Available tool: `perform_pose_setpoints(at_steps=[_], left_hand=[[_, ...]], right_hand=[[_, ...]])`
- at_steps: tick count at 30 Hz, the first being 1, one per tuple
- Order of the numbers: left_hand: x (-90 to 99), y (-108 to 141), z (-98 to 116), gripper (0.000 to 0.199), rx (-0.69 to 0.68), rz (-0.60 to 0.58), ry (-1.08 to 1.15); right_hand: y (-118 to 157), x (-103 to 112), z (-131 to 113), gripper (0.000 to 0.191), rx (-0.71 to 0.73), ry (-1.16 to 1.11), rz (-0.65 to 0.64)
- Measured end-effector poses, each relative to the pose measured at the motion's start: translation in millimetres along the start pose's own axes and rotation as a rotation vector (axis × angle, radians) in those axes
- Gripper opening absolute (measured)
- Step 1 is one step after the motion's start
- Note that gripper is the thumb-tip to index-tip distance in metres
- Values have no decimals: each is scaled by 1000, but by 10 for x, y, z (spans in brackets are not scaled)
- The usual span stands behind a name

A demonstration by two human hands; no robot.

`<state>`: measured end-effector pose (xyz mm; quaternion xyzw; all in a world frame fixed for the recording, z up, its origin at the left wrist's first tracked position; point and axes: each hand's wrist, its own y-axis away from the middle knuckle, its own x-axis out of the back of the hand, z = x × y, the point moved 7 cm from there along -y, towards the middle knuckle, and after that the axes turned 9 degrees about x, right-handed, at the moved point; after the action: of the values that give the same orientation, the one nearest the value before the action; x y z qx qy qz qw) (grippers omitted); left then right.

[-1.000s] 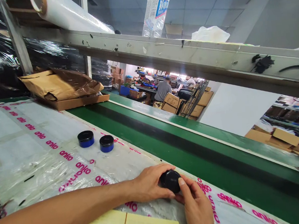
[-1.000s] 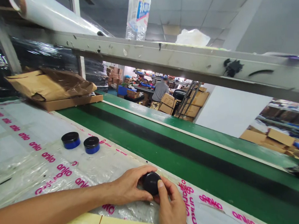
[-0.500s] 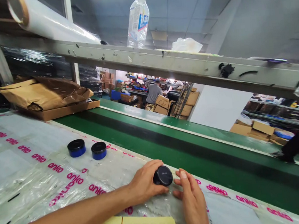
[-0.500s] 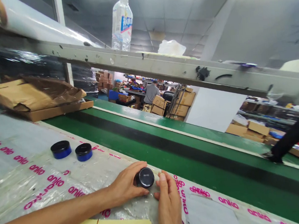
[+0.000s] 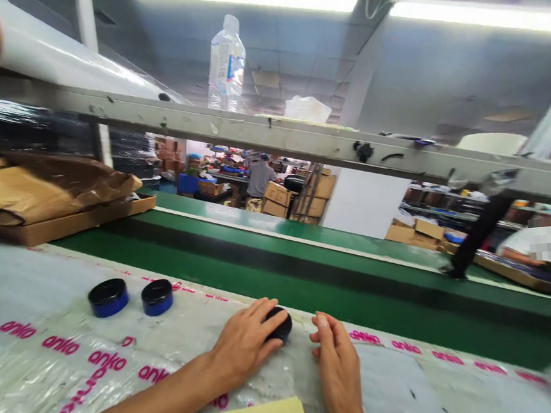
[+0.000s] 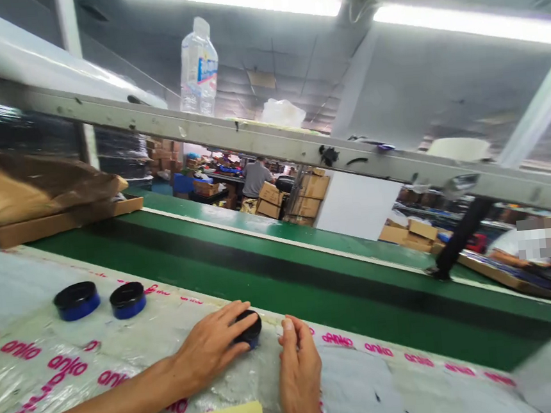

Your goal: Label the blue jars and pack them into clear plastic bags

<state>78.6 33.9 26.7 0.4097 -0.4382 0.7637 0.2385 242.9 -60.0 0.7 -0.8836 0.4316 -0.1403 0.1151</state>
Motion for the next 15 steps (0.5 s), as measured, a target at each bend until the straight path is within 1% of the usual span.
perform_pose_setpoints(at_steps=[2, 4, 6, 8, 10, 12, 14, 15], left_hand=[[-20, -14, -27, 44, -17, 24, -34], [-30, -42, -73, 41, -6, 66, 2], [-50, -69, -103, 46, -1, 75, 82], [-59, -80, -125, 59, 29, 68, 144], [-46, -71, -121, 65, 45, 65, 164], [-26, -56, -105, 63, 38, 74, 167], [-12, -44, -101, 60, 33, 90, 182], [-7, -39, -101, 60, 32, 97, 191]], right_hand=[[5, -14, -98, 57, 52, 8, 33], [-9, 12, -216, 52, 112, 34, 66], [-1, 98, -343, 50, 164, 75, 99], [78, 240, -473, 49, 211, 124, 112], [224, 433, -568, 46, 252, 186, 91], [396, 681, -574, 41, 287, 263, 41], [545, 999, -450, 38, 295, 358, 12], [604, 1194, -350, 40, 292, 412, 36]])
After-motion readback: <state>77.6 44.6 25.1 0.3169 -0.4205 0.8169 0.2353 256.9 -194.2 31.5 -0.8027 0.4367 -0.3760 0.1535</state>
